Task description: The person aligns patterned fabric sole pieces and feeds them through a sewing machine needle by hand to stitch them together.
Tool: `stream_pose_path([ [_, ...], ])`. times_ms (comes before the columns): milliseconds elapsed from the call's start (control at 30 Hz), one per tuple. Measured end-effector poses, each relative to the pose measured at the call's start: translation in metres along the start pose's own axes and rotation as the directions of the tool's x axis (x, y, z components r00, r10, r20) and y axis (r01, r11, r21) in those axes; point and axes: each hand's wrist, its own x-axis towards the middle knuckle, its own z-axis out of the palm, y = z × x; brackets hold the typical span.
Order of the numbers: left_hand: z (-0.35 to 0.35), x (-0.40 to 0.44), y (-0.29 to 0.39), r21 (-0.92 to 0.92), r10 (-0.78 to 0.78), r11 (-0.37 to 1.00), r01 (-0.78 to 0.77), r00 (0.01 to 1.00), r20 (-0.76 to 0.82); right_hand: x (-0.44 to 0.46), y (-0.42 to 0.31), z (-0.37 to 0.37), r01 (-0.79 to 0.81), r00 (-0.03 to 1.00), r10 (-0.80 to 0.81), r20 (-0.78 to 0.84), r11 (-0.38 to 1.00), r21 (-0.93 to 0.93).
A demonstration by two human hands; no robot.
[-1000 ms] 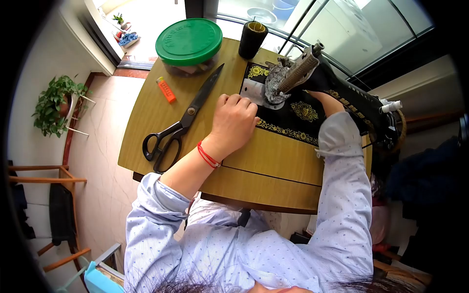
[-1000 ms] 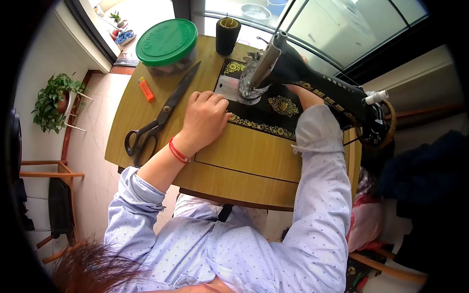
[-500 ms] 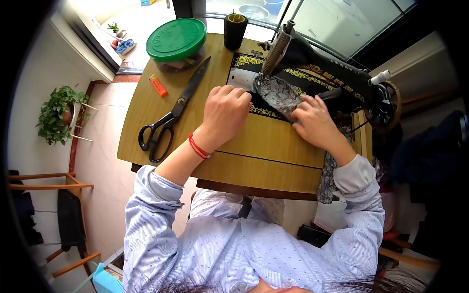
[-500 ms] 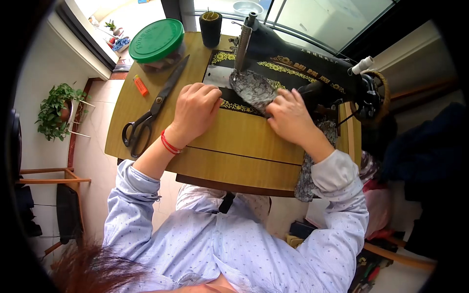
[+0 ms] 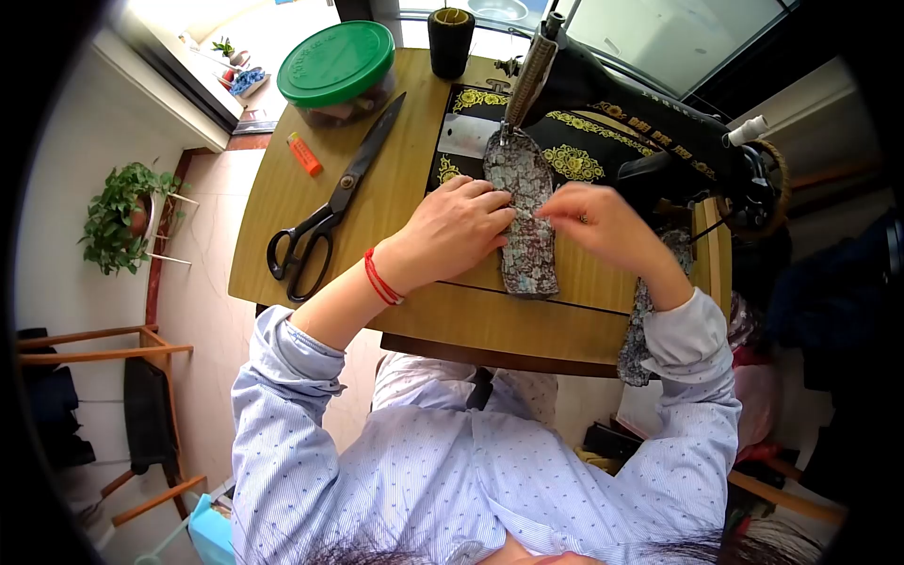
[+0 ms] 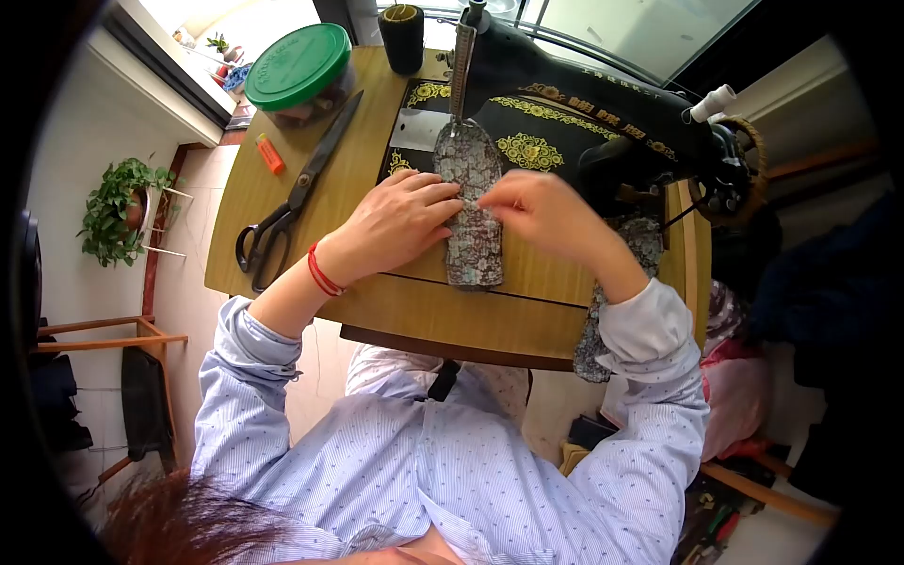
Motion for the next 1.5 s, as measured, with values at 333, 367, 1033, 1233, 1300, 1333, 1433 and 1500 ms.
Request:
stream_pose_path([
  [333, 0.002, -0.001, -0.006, -0.036, -0.013, 0.999, 0.01, 0.998, -0.065, 0.048, 0.026, -0.003, 0.169, 0.937, -0.337, -0.089, 0.663, -0.73],
  [367, 0.001, -0.001, -0.007, -0.04, -0.027, 0.999, 0.025, 0.999, -0.044, 0.048, 0.027, -0.002, 0.172, 0.939, -0.334, -0.084, 0.666, -0.726],
  [1033, -0.001, -0.005, -0.004, -0.042, -0.034, 0.999, 0.029, 0.993, -0.111, 0.043, 0.027, -0.013, 0.251, 0.9, -0.432, -0.056, 0.619, -0.744],
  [1233, -0.001, -0.005, -0.004, -0.05, -0.038, 0.998, 0.033, 0.992, -0.118, 0.045, 0.03, -0.011, 0.264, 0.898, -0.439, -0.026, 0.585, -0.767],
  [1300, -0.001, -0.005, -0.004, -0.053, -0.037, 0.998, 0.031, 0.992, -0.12, 0.044, 0.032, -0.012, 0.273, 0.895, -0.446, -0.023, 0.586, -0.762],
  [1333, -0.001, -0.005, -0.004, -0.053, -0.037, 0.998, 0.031, 0.992, -0.12, 0.044, 0.033, -0.012, 0.282, 0.892, -0.452, -0.019, 0.588, -0.758],
  [1433, -0.002, -0.005, -0.004, -0.053, -0.034, 0.998, 0.028, 0.993, -0.117, 0.046, 0.033, -0.012, 0.284, 0.885, -0.463, -0.039, 0.604, -0.745],
  [1500, -0.002, -0.004, -0.004, -0.053, -0.033, 0.998, 0.027, 0.993, -0.116, 0.047, 0.029, -0.011, 0.264, 0.896, -0.441, -0.047, 0.615, -0.743],
])
